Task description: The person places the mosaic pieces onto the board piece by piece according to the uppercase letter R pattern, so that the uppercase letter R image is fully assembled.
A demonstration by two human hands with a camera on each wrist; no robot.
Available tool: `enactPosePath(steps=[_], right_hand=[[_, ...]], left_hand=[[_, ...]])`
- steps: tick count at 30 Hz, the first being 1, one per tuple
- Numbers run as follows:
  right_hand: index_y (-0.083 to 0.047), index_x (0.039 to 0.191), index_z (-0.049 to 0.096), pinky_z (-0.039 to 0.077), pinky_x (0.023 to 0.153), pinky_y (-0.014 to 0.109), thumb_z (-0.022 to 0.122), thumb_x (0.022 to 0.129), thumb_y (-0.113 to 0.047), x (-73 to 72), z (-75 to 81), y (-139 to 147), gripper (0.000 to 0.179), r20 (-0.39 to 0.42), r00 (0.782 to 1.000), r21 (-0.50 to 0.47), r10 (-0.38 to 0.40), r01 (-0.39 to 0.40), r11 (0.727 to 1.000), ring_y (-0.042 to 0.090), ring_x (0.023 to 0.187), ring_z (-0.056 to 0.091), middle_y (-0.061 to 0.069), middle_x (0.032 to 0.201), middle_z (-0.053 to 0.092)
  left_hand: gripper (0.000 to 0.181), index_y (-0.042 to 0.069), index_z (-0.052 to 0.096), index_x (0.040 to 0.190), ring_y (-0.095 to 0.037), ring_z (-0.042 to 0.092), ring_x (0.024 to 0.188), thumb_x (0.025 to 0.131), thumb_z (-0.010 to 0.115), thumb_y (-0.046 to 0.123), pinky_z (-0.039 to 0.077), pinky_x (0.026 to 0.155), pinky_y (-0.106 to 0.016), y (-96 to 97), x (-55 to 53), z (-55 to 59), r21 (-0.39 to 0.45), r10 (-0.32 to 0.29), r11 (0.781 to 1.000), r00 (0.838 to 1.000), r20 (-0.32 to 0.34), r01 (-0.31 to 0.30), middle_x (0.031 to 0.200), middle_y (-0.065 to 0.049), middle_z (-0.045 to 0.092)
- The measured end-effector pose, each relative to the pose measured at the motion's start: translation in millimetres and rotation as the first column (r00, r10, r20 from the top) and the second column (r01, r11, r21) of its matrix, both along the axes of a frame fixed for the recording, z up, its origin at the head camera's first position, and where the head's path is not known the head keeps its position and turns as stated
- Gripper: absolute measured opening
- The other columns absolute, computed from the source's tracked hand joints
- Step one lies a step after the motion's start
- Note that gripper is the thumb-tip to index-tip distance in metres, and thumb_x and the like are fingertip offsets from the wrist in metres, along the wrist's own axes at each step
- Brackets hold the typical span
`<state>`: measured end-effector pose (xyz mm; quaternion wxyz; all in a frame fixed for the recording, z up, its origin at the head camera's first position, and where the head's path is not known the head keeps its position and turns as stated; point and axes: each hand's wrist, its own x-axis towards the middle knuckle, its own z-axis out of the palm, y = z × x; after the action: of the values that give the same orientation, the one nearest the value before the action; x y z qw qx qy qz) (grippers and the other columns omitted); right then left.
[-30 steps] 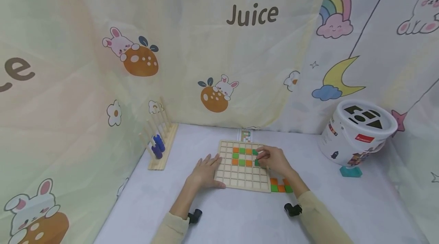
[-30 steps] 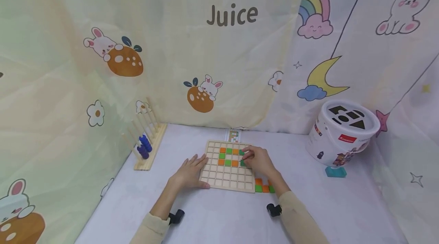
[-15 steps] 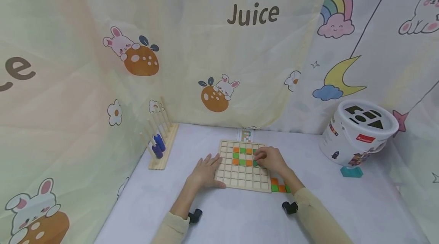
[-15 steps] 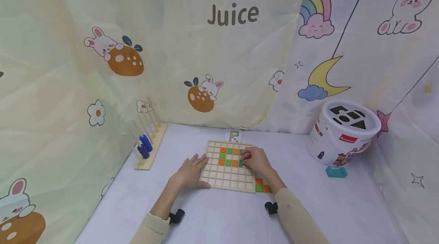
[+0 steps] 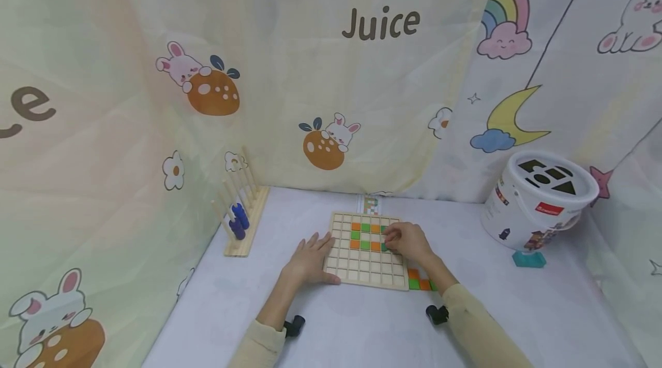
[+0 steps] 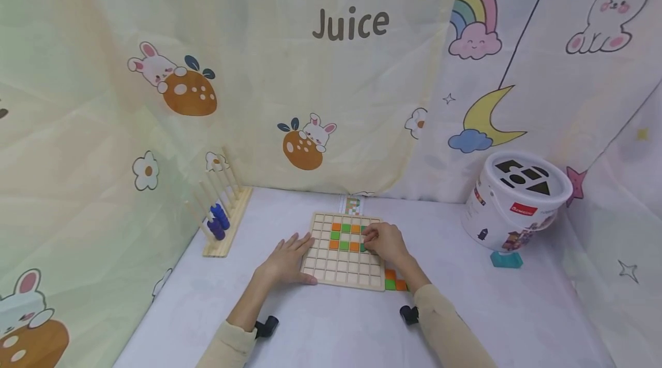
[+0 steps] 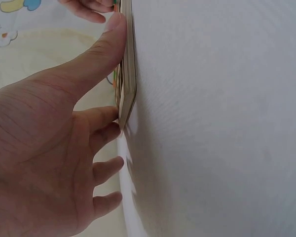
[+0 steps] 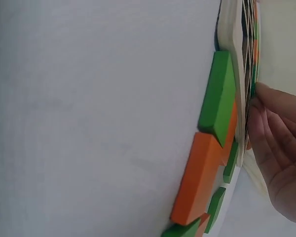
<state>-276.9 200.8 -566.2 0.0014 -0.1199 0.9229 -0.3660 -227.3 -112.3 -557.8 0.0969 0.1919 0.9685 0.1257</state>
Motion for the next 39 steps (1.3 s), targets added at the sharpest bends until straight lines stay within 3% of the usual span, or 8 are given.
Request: enactPosePath(steps=[9,18,23,30,39], right_hand=[[-0.008,0.117,0.077,0.061,0.072,0.034,0.083,0.089,-0.010,5.3,8.4,14.0,0.029,0.058,0.998,-0.076,-0.033,0.037,0.996,0.014,0.082,0.072,-0.002,0.093,0.077],[-0.007,0.119,0.076,0.058,0.071,0.034,0.081,0.090,-0.009,16.0,19.3,36.6,0.029,0.035,0.995,-0.031,-0.098,0.099,0.995,0.017,0.086,0.072,0.001,0.096,0.077],[-0.006,0.117,0.076,0.061,0.077,0.037,0.080,0.090,-0.008,21.2,15.8,48.1,0.027,0.070,0.993,0.017,-0.097,0.096,0.995,0.019,0.089,0.071,0.003,0.098,0.077],[-0.006,0.114,0.076,0.061,0.085,0.042,0.088,0.081,-0.006,25.4,6.8,57.7,0.034,0.099,0.991,0.066,-0.087,0.081,0.995,0.019,0.092,0.070,0.000,0.098,0.076],[-0.006,0.113,0.077,0.059,0.074,0.036,0.088,0.079,-0.002,25.7,8.2,58.6,0.036,0.082,0.992,0.036,-0.093,0.090,0.995,0.018,0.085,0.068,0.002,0.093,0.074]], left_hand=[[0.117,0.012,0.035,0.164,-0.038,0.020,0.158,0.074,0.083,0.068,0.019,0.127,-0.061,-0.1,0.6,1.3,-0.002,-0.002,1.000,1.000,-0.001,0.002,0.172,-0.006,0.027],[0.117,0.011,0.036,0.163,-0.039,0.022,0.158,0.073,0.084,0.067,0.020,0.127,-0.061,0.4,1.2,1.5,0.013,0.000,1.000,1.000,0.006,-0.001,0.172,-0.007,0.028],[0.117,0.011,0.036,0.163,-0.038,0.021,0.158,0.073,0.084,0.068,0.020,0.127,-0.061,-0.3,0.6,0.4,0.004,-0.002,1.000,1.000,0.001,0.002,0.172,-0.007,0.027],[0.118,0.012,0.035,0.163,-0.038,0.021,0.158,0.072,0.084,0.069,0.019,0.127,-0.061,-1.4,-1.0,-3.6,0.007,0.000,1.000,1.000,0.007,0.000,0.172,-0.006,0.026],[0.118,0.013,0.034,0.164,-0.037,0.019,0.159,0.072,0.084,0.068,0.017,0.127,-0.061,0.2,-2.1,-2.9,0.003,0.010,1.000,1.000,0.014,-0.010,0.173,-0.005,0.025]])
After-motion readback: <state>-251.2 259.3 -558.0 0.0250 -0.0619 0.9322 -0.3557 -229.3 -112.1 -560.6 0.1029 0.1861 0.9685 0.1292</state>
